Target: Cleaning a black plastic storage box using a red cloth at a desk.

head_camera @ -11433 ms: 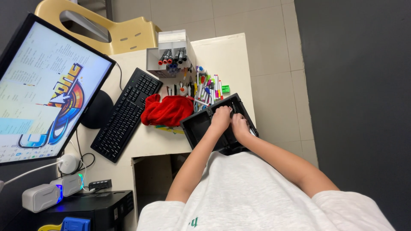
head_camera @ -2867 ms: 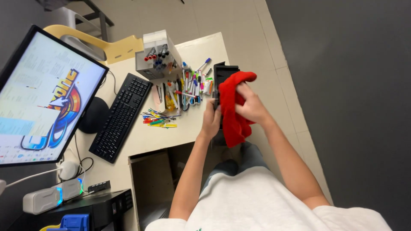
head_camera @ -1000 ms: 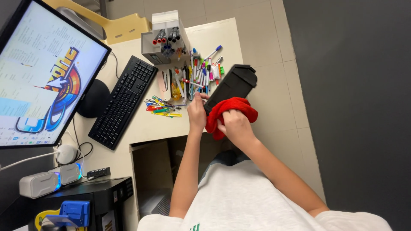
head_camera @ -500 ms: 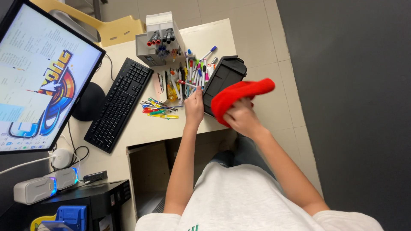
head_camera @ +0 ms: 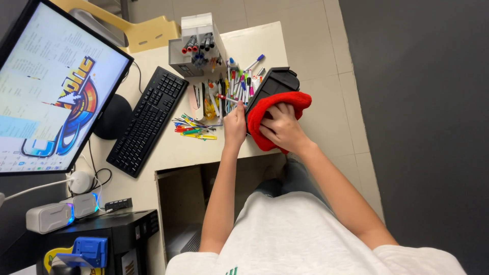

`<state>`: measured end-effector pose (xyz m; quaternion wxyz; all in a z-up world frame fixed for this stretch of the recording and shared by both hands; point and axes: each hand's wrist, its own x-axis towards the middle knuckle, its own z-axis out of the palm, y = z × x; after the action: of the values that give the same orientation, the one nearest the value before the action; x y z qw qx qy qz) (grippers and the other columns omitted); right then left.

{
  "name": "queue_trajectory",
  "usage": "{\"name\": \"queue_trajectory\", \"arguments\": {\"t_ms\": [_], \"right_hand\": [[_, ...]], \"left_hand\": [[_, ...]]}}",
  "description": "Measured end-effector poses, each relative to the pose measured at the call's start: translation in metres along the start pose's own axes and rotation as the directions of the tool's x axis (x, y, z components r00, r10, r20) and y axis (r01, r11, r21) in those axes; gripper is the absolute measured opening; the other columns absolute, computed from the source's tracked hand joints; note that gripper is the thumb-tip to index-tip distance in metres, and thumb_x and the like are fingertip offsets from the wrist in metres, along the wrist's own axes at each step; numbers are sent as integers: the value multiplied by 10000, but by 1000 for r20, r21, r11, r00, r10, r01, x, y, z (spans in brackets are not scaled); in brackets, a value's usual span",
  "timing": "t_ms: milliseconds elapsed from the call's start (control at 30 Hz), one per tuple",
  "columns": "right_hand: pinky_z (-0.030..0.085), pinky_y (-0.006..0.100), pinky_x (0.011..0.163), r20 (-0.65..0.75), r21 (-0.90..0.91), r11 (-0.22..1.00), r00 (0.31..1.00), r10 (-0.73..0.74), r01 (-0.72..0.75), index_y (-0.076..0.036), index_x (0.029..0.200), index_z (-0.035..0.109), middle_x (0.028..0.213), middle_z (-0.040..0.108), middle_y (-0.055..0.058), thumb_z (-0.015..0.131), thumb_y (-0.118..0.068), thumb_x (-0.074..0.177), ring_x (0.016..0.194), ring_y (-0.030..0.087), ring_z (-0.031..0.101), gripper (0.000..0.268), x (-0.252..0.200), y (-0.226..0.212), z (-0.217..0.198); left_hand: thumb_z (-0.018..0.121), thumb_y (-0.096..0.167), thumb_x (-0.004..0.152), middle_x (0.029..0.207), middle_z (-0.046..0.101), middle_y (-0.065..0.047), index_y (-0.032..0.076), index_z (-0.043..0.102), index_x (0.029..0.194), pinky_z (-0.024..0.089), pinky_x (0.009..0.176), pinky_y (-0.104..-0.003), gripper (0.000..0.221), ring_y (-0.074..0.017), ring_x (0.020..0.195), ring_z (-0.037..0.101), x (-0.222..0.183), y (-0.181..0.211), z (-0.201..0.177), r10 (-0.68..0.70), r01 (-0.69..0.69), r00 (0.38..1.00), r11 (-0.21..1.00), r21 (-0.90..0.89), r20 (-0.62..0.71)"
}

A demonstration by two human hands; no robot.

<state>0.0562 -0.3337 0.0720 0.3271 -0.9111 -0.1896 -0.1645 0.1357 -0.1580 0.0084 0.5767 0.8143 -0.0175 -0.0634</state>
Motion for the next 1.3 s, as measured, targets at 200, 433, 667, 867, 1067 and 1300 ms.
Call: {"name": "queue_trajectory", "arguments": {"t_ms": [200,433,667,867,1067,1300], "right_hand": [[306,526,1146,-96,-10,1000,995,-14,13,-74,976,769,1195,668,94,751,-143,817,1276,369,503,174,-39,27,3],[358,493,1074,-230,-58,985,963,143,-160,1,1056,746,1163,684,126,679,-13,814,1201,361,540,252,-5,11,24],[423,473,979,-225,-69,983,962,154,-173,-5,887,702,1025,675,143,614,73,753,1065,363,593,179,25,16,41],[457,443,928,-239,-26,979,953,189,-201,-8,889,703,1022,677,141,656,50,775,1020,349,620,136,35,15,41],[454,456,994,-187,33,998,981,53,-47,7,973,701,1094,675,156,723,-15,765,1087,357,608,210,22,24,20],[473,479,1043,-175,-14,985,970,168,-173,42,1093,683,1165,656,182,700,-16,769,1137,396,579,329,-19,23,1]], "left_hand": [[460,473,1067,523,445,-51,-46,720,938,361,509,-341,595,-106,540,410,5,-7,2,6,-6,999,1000,10,-31],[463,445,1099,542,403,-84,-59,580,766,313,505,-382,616,-139,552,350,3,-4,-4,62,-64,998,996,69,19],[437,427,1088,553,500,-142,-40,637,851,384,517,-401,561,-209,503,417,-5,23,-7,83,-92,993,991,95,89],[434,427,1077,575,541,-169,-24,673,927,423,545,-388,532,-243,510,464,4,22,-11,77,-90,987,992,86,139],[471,392,1099,622,552,-170,-3,659,967,437,572,-402,457,-260,545,476,3,22,-10,128,-141,984,986,94,125],[485,315,1070,916,738,-138,114,703,1141,531,656,-427,304,-357,774,701,-9,54,-9,296,-304,952,876,373,82]]}}
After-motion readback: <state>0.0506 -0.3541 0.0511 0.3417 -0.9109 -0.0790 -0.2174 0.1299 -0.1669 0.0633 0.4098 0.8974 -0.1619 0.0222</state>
